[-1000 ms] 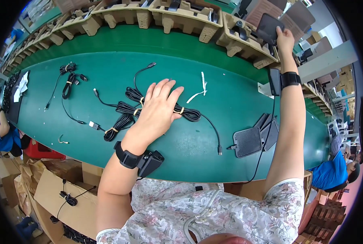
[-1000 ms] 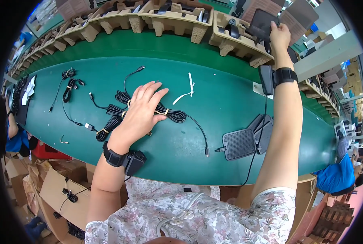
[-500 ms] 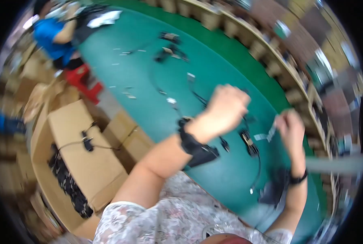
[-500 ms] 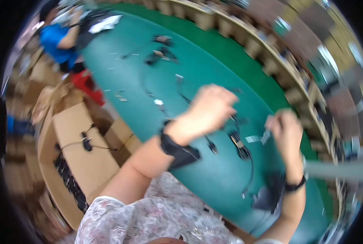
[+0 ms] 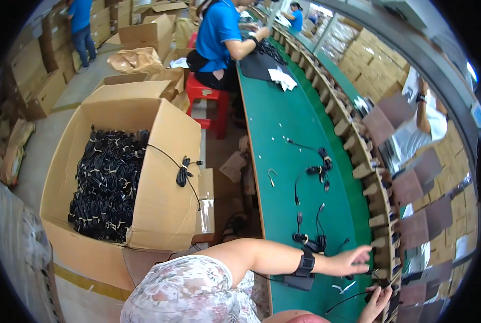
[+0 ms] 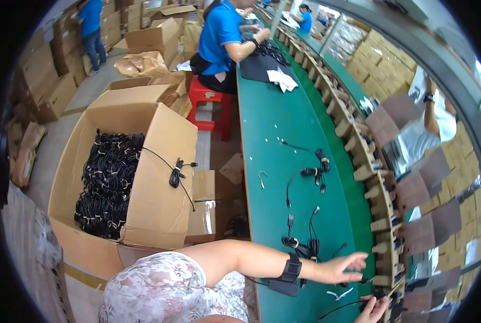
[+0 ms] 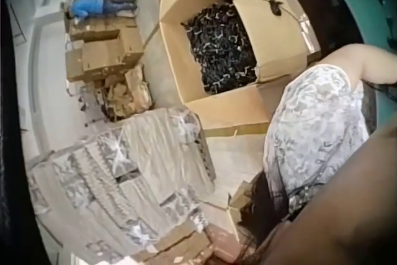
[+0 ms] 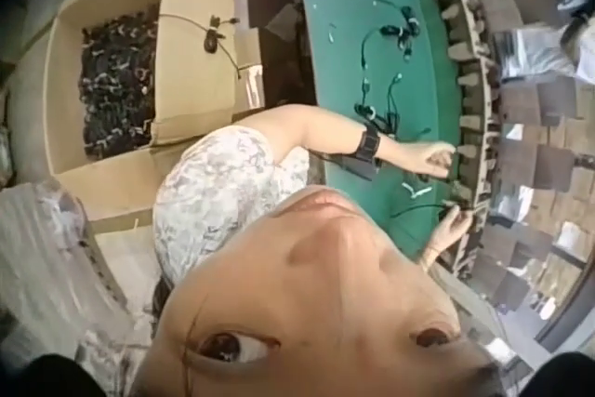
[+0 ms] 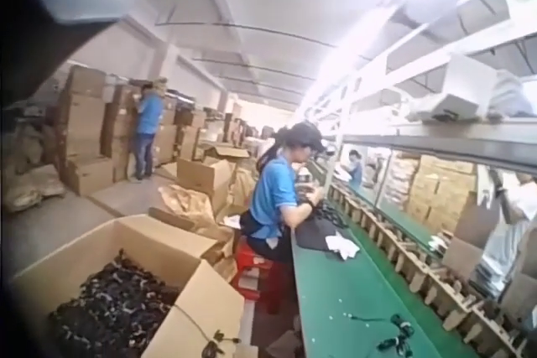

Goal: The person picks up a cable and a base, fits them together, and places the assembly into a cardboard tray. After repeating this process several times, the person reaches into a large box to rearrange the items inside.

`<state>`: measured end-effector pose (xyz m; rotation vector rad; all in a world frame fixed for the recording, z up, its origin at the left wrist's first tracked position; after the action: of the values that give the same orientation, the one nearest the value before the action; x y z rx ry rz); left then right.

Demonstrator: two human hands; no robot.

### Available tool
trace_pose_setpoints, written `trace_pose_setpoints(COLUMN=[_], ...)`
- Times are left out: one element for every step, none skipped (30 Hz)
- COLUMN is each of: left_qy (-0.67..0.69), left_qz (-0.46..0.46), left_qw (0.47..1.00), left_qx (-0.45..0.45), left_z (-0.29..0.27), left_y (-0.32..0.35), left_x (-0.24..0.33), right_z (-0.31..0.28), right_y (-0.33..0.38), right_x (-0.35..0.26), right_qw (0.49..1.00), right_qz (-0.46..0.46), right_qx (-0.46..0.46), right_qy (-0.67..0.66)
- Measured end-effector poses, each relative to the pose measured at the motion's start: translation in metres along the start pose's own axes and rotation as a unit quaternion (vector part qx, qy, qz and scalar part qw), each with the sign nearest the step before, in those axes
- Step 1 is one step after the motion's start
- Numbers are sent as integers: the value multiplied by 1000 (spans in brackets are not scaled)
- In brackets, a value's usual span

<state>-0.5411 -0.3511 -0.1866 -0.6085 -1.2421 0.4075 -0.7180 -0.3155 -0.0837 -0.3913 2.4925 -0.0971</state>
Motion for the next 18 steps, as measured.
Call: trace_pose_setpoints(left_qy=[96,185,195,201,167,134,127,145,163,182,180,190,200,211,210,197,194,181], left_qz=[-25,-50,-72,-95,-109,-125,-119,-140,-161,-181,-178,-207,-237,-267,-265,-264,-277,-279], left_qw=[994,978,960,928,936,942,944,938,931,922,923,914,903,891,891,901,909,916], left_qx=[-40,-79,-189,-298,-290,-282,-281,-283,-285,-289,-290,-294,-297,-301,-304,-283,-245,-223], left_z=[22,37,43,48,52,51,46,39,33,27,22,15,9,7,7,8,-1,-1], left_y=[6,11,14,21,32,38,33,32,29,26,22,16,12,10,9,9,8,10], left_x=[-17,-28,-21,-14,-10,-6,-3,-1,2,4,4,0,-3,-4,-3,-1,-11,-11], right_z=[3,7,7,8,11,16,16,15,13,11,11,11,10,9,6,7,23,31], right_y=[0,1,-1,-8,-14,-20,-28,-32,-36,-39,-39,-40,-43,-43,-42,-32,-35,-20], right_x=[-12,-25,-33,-27,-9,3,16,13,14,14,14,16,22,27,31,24,4,-20], right_qw=[995,980,955,954,974,980,973,971,968,912,808,809,905,968,995,994,992,972], right_qz=[-15,-34,-49,-62,-118,-171,-219,-225,-163,-93,-16,-19,-17,-15,-10,-9,-106,-210], right_qx=[24,40,55,54,58,63,70,72,13,-48,-107,-105,-46,16,78,82,63,64], right_qy=[-95,-193,-289,-289,-186,-81,25,24,-192,-397,-579,-578,-422,-250,-69,-69,8,85])
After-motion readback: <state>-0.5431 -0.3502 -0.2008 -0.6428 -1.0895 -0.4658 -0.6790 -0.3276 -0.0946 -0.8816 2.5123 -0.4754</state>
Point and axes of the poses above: each hand's wrist, its own y-axis away from the middle knuckle, its own z-axis out of the palm, x = y × z, the point moved 2 cm from there along -y, towards the middle knuckle, and after that the axes turned 6 degrees about -x, right-handed, at the moved point
